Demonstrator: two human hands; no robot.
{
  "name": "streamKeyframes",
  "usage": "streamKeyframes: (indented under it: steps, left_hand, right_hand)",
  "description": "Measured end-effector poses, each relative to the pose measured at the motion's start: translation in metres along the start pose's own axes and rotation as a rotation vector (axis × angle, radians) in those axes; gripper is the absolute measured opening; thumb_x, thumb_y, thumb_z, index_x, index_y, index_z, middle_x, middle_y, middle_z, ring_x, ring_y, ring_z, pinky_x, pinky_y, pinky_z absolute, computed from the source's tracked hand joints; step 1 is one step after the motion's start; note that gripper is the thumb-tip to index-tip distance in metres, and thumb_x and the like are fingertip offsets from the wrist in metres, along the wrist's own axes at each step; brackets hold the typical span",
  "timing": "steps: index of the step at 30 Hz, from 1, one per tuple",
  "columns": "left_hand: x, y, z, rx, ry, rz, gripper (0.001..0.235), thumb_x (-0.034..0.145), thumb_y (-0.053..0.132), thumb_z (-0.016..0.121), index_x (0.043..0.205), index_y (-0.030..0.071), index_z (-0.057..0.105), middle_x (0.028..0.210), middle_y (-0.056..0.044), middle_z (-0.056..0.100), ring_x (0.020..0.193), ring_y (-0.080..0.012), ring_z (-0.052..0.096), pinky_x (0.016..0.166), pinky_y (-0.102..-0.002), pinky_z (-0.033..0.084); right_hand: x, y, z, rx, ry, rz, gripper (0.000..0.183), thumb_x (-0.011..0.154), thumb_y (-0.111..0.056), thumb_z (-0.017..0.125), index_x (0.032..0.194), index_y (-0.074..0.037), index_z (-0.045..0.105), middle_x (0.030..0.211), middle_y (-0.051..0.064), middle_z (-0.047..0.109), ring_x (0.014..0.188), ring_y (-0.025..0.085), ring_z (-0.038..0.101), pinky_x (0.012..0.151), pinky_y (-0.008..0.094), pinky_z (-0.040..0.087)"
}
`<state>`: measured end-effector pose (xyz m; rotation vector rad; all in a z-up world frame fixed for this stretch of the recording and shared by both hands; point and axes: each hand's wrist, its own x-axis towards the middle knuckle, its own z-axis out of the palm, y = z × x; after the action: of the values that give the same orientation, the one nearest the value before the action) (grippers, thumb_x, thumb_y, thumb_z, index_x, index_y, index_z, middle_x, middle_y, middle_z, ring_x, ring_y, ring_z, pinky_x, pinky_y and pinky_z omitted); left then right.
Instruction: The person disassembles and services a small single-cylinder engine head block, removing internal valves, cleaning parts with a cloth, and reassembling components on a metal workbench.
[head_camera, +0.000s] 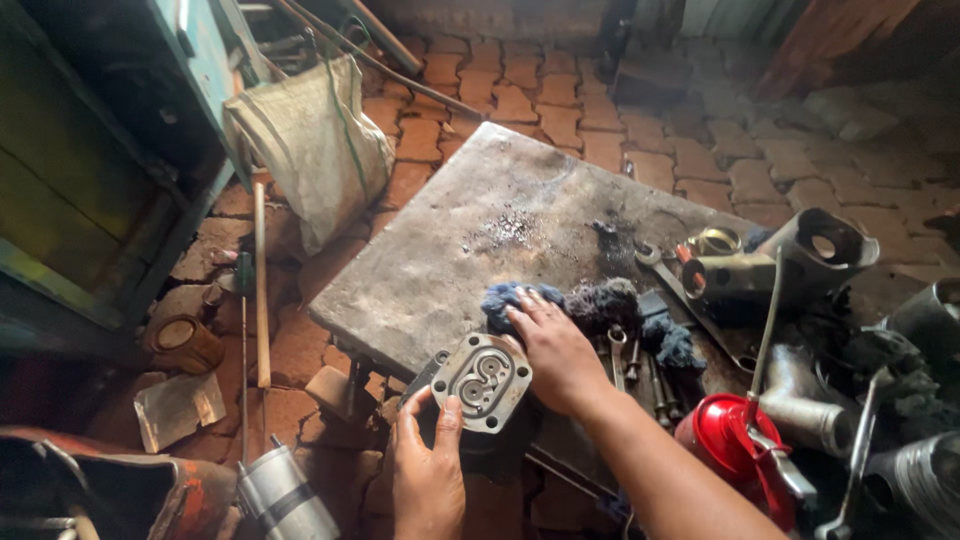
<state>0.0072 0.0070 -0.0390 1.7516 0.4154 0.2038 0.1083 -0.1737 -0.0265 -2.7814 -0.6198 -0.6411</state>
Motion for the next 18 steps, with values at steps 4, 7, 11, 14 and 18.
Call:
streamKeyframes:
  steps: [4,7,11,14,18]
  left_hand:
    - [0.001,-0.004,0.002,0.046,-0.005,-0.052,0.044,0.089,0.038,0.070,0.121,0.007,0.066,0.118,-0.012,0.069,0.113,-0.0229,0.064,0.099,-0.037,0.046]
    - [0.001,-0.002,0.000,0.046,0.010,-0.019,0.046,0.090,0.038,0.070,0.122,0.006,0.065,0.120,-0.013,0.068,0.115,-0.0238,0.062,0.099,-0.037,0.046]
    - [0.000,0.001,0.000,-0.026,-0.039,-0.088,0.049,0.091,0.039,0.068,0.126,0.006,0.062,0.119,-0.013,0.068,0.112,-0.0238,0.064,0.098,-0.036,0.047]
    - [-0.002,0.002,-0.004,-0.020,-0.043,-0.091,0.049,0.091,0.039,0.067,0.126,0.005,0.061,0.119,-0.012,0.068,0.112,-0.0231,0.064,0.097,-0.036,0.048]
    - [-0.002,0.004,0.001,-0.053,-0.025,-0.060,0.049,0.092,0.039,0.067,0.125,0.004,0.062,0.118,-0.013,0.068,0.111,-0.0237,0.065,0.097,-0.036,0.049]
  right_hand:
    - [-0.009,0.005,-0.009,0.200,-0.128,0.094,0.029,0.095,-0.023,0.063,0.113,-0.003,0.075,0.138,0.019,0.061,0.128,0.037,0.059,0.103,0.045,0.046]
    - [-0.009,-0.007,-0.023,0.225,-0.151,0.170,0.022,0.094,-0.018,0.062,0.106,-0.006,0.076,0.130,0.015,0.067,0.116,0.033,0.065,0.096,0.041,0.052]
    - [-0.009,-0.023,-0.041,0.105,-0.198,0.190,0.017,0.089,-0.010,0.061,0.094,-0.007,0.076,0.104,0.011,0.072,0.099,0.031,0.070,0.087,0.041,0.055]
    - [-0.007,-0.029,-0.057,-0.007,-0.446,0.306,0.016,0.092,-0.007,0.060,0.088,-0.006,0.076,0.102,0.012,0.068,0.094,0.031,0.070,0.088,0.041,0.055]
    - [-0.003,-0.018,-0.073,0.093,-0.453,0.396,0.015,0.090,-0.012,0.064,0.097,-0.011,0.078,0.104,0.011,0.070,0.095,0.030,0.070,0.091,0.040,0.055]
